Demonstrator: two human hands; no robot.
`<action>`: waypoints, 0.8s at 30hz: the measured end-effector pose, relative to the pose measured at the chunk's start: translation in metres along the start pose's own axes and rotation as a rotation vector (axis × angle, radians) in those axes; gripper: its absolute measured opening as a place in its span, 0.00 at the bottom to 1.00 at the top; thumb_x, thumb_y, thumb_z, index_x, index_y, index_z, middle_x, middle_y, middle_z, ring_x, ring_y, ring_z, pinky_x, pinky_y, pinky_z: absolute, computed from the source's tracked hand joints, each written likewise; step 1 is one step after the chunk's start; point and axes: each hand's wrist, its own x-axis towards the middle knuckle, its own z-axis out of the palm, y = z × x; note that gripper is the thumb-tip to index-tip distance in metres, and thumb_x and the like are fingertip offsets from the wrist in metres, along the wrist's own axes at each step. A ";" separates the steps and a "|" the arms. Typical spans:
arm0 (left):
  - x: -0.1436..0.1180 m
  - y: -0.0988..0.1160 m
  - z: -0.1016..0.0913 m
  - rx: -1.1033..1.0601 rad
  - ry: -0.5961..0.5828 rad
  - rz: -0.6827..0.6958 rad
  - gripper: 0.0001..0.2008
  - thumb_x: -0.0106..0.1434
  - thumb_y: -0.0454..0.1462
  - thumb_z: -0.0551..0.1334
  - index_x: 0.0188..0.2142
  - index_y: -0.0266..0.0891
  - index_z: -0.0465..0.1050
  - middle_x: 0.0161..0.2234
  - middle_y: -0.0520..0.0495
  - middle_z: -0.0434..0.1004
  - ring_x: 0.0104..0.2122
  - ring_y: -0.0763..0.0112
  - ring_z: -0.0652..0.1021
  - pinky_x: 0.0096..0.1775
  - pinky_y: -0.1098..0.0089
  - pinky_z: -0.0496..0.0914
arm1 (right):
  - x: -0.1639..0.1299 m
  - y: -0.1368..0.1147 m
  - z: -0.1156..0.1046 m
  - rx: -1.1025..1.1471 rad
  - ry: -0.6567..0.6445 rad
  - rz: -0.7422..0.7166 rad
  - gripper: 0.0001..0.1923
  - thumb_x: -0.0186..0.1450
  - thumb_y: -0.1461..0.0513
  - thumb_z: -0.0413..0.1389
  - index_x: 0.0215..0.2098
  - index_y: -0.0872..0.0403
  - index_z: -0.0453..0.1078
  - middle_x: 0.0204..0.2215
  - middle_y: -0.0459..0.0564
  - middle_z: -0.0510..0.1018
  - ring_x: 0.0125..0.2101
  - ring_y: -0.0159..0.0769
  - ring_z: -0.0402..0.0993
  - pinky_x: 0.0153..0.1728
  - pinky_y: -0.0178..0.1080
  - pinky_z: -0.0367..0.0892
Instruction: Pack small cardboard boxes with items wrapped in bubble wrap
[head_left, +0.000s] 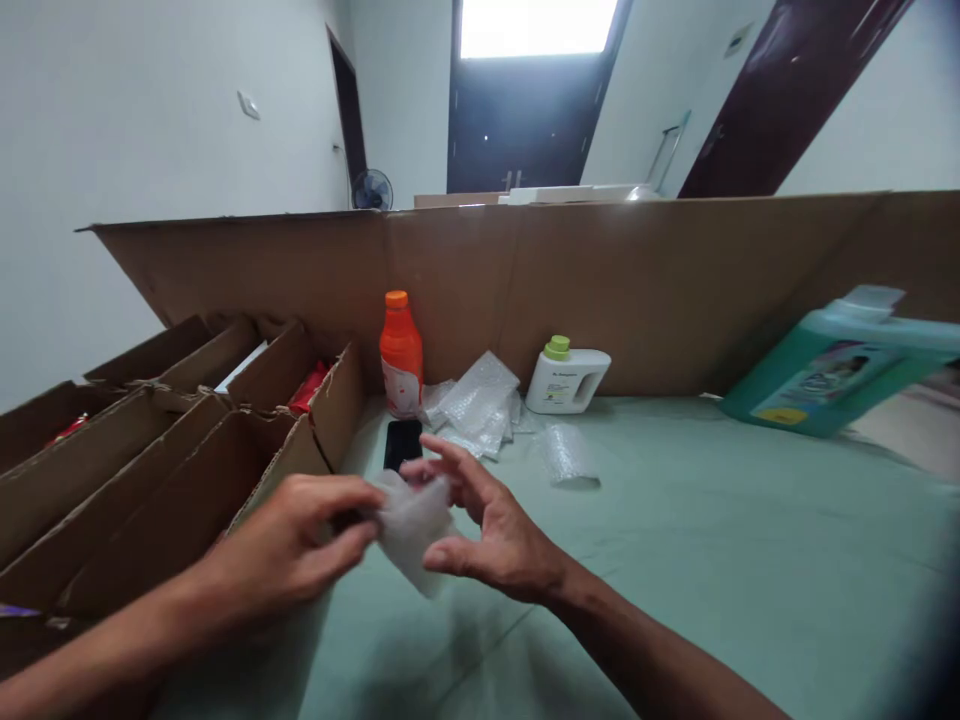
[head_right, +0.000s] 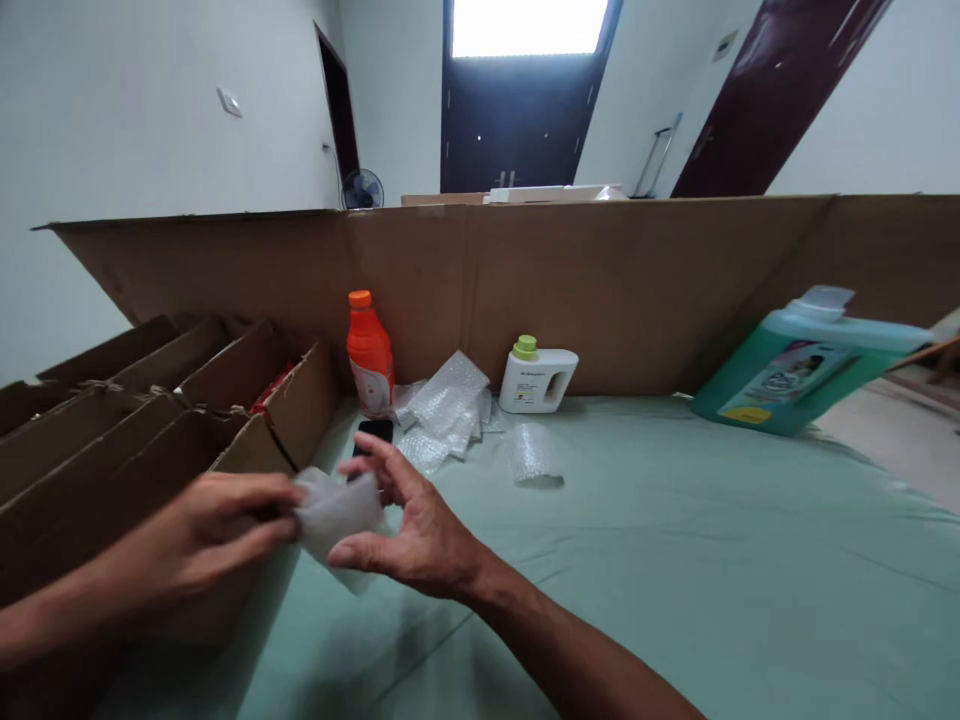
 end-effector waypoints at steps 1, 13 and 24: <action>0.007 0.004 0.014 -0.106 -0.060 -0.021 0.12 0.67 0.41 0.57 0.44 0.44 0.78 0.33 0.50 0.82 0.28 0.71 0.79 0.29 0.73 0.75 | -0.001 0.002 -0.002 -0.023 -0.005 0.037 0.35 0.58 0.51 0.68 0.61 0.47 0.67 0.51 0.52 0.78 0.47 0.42 0.76 0.47 0.43 0.71; 0.007 -0.110 -0.138 0.265 0.743 -0.691 0.17 0.64 0.40 0.59 0.51 0.41 0.74 0.48 0.47 0.80 0.43 0.63 0.79 0.47 0.64 0.74 | 0.003 0.119 -0.205 -0.717 0.649 0.335 0.28 0.60 0.39 0.52 0.50 0.42 0.73 0.49 0.63 0.79 0.42 0.61 0.77 0.40 0.59 0.72; 0.055 -0.234 -0.189 0.253 0.380 -1.089 0.12 0.68 0.44 0.63 0.39 0.35 0.74 0.32 0.51 0.76 0.27 0.74 0.75 0.31 0.70 0.72 | -0.006 0.249 -0.169 -1.292 0.326 -0.010 0.27 0.66 0.46 0.45 0.50 0.51 0.75 0.56 0.60 0.76 0.55 0.58 0.73 0.51 0.59 0.71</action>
